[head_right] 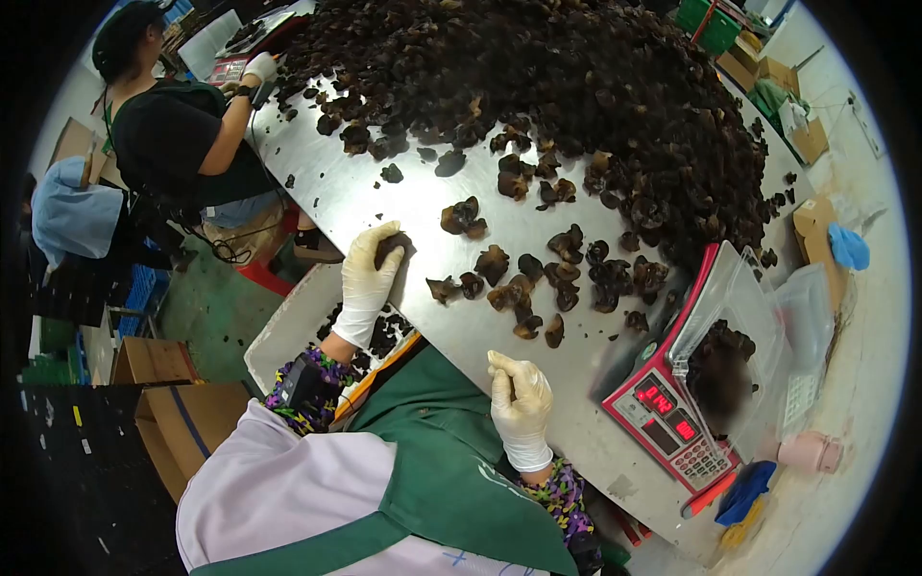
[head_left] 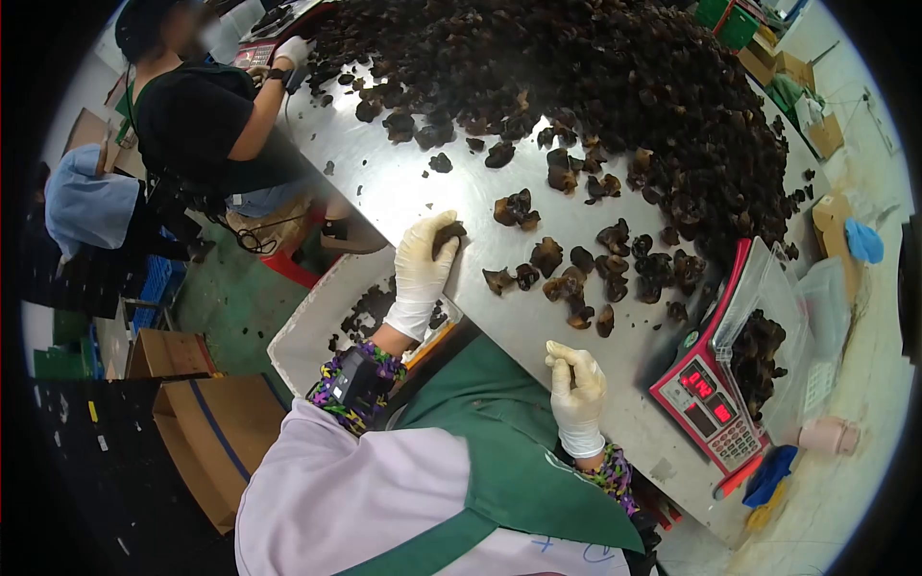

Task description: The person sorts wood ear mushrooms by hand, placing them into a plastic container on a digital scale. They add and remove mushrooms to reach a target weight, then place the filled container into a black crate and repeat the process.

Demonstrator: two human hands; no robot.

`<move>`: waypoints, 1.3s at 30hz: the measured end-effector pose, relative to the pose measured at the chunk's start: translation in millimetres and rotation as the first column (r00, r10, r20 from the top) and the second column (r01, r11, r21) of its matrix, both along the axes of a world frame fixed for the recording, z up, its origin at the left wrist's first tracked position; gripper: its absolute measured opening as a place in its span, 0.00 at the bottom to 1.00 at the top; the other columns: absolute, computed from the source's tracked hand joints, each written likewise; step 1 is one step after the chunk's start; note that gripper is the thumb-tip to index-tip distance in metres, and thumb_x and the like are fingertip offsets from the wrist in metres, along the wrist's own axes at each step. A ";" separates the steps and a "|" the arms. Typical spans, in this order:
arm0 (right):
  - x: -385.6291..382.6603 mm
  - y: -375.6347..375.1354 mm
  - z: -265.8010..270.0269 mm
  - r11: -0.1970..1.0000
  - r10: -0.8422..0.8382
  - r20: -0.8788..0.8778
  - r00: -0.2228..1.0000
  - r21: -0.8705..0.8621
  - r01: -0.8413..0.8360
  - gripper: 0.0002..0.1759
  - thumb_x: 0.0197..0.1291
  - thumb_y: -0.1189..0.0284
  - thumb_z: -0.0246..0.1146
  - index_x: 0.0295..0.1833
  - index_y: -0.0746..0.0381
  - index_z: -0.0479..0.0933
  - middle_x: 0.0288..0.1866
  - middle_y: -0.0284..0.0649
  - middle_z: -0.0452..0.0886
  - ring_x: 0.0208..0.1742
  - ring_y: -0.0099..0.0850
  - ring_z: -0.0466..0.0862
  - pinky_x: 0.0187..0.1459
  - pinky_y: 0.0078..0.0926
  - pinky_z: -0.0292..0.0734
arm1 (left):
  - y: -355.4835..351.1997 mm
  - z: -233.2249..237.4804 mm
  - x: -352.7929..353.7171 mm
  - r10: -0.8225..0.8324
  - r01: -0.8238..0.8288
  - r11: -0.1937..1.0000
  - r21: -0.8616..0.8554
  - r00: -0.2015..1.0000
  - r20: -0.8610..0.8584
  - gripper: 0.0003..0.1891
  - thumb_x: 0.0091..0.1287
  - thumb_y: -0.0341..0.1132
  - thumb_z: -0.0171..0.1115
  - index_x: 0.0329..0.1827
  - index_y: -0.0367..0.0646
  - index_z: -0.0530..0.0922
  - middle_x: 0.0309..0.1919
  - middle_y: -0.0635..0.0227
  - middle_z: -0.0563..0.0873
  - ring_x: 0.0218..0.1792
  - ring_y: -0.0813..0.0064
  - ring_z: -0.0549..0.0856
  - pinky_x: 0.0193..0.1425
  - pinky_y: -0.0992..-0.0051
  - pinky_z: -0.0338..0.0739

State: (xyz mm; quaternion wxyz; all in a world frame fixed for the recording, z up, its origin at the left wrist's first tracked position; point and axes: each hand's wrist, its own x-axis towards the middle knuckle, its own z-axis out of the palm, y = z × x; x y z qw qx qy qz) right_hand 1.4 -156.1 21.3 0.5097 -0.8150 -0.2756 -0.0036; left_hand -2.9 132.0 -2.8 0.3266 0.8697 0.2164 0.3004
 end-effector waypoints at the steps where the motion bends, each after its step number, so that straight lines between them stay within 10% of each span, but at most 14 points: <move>1: -0.6 -0.2 -0.1 1.000 -0.004 -0.005 1.000 -0.001 0.004 0.11 0.68 0.82 0.61 0.51 0.62 0.85 0.36 0.38 0.86 0.37 0.28 0.87 0.39 0.26 0.80 | -1.6 1.1 -1.7 -0.004 0.004 1.000 -0.001 1.000 -0.005 0.20 0.63 0.26 0.72 0.59 0.42 0.82 0.48 0.62 0.87 0.48 0.66 0.88 0.57 0.69 0.82; 3: 0.1 -0.6 0.3 1.000 -0.002 0.003 1.000 -0.001 0.002 0.11 0.68 0.82 0.61 0.51 0.62 0.85 0.36 0.38 0.86 0.37 0.28 0.87 0.39 0.25 0.80 | -3.3 5.5 -4.6 0.087 -0.012 0.923 -0.384 0.980 0.179 0.19 0.64 0.28 0.71 0.58 0.45 0.82 0.48 0.62 0.88 0.50 0.62 0.86 0.56 0.66 0.79; 11: 0.4 0.4 -2.2 1.000 0.007 0.001 1.000 0.029 -0.007 0.11 0.68 0.83 0.61 0.51 0.61 0.85 0.36 0.38 0.86 0.37 0.28 0.87 0.39 0.25 0.80 | 40.5 -0.6 -75.2 0.525 -0.503 0.753 0.424 0.848 0.075 0.24 0.62 0.25 0.70 0.63 0.43 0.81 0.60 0.60 0.84 0.66 0.59 0.78 0.72 0.60 0.69; 19: 0.3 1.5 1.4 1.000 0.003 0.052 0.999 -0.003 -0.003 0.12 0.67 0.84 0.61 0.51 0.62 0.85 0.35 0.39 0.86 0.36 0.28 0.87 0.38 0.25 0.81 | 52.5 6.6 13.9 0.121 -0.052 0.884 0.465 0.985 -0.120 0.39 0.58 0.46 0.75 0.72 0.40 0.73 0.68 0.52 0.75 0.69 0.51 0.73 0.71 0.51 0.67; 27: 0.6 3.3 -2.6 0.999 -0.021 0.054 0.998 0.033 0.019 0.12 0.65 0.82 0.64 0.51 0.58 0.84 0.33 0.33 0.85 0.32 0.30 0.83 0.37 0.31 0.77 | 68.6 -7.4 43.0 -0.104 0.132 0.918 0.373 0.990 -0.095 0.09 0.59 0.35 0.71 0.40 0.44 0.84 0.38 0.59 0.84 0.44 0.54 0.83 0.50 0.57 0.77; 33: 1.4 1.2 -2.6 0.999 -0.002 0.039 0.999 0.037 0.000 0.11 0.65 0.81 0.65 0.51 0.58 0.84 0.34 0.34 0.85 0.33 0.32 0.83 0.38 0.32 0.78 | 74.1 -3.5 -25.1 0.323 -0.079 0.822 0.564 0.880 -0.348 0.09 0.67 0.41 0.64 0.31 0.48 0.81 0.34 0.63 0.84 0.40 0.58 0.83 0.47 0.57 0.77; 39: 1.3 1.5 -5.0 1.000 -0.002 0.057 0.998 0.020 0.001 0.11 0.64 0.81 0.65 0.50 0.58 0.84 0.34 0.34 0.85 0.33 0.33 0.83 0.39 0.33 0.77 | 128.0 -21.5 -96.3 0.481 -0.335 0.736 0.588 0.870 -0.107 0.10 0.67 0.42 0.68 0.47 0.51 0.84 0.45 0.66 0.87 0.48 0.59 0.84 0.53 0.58 0.76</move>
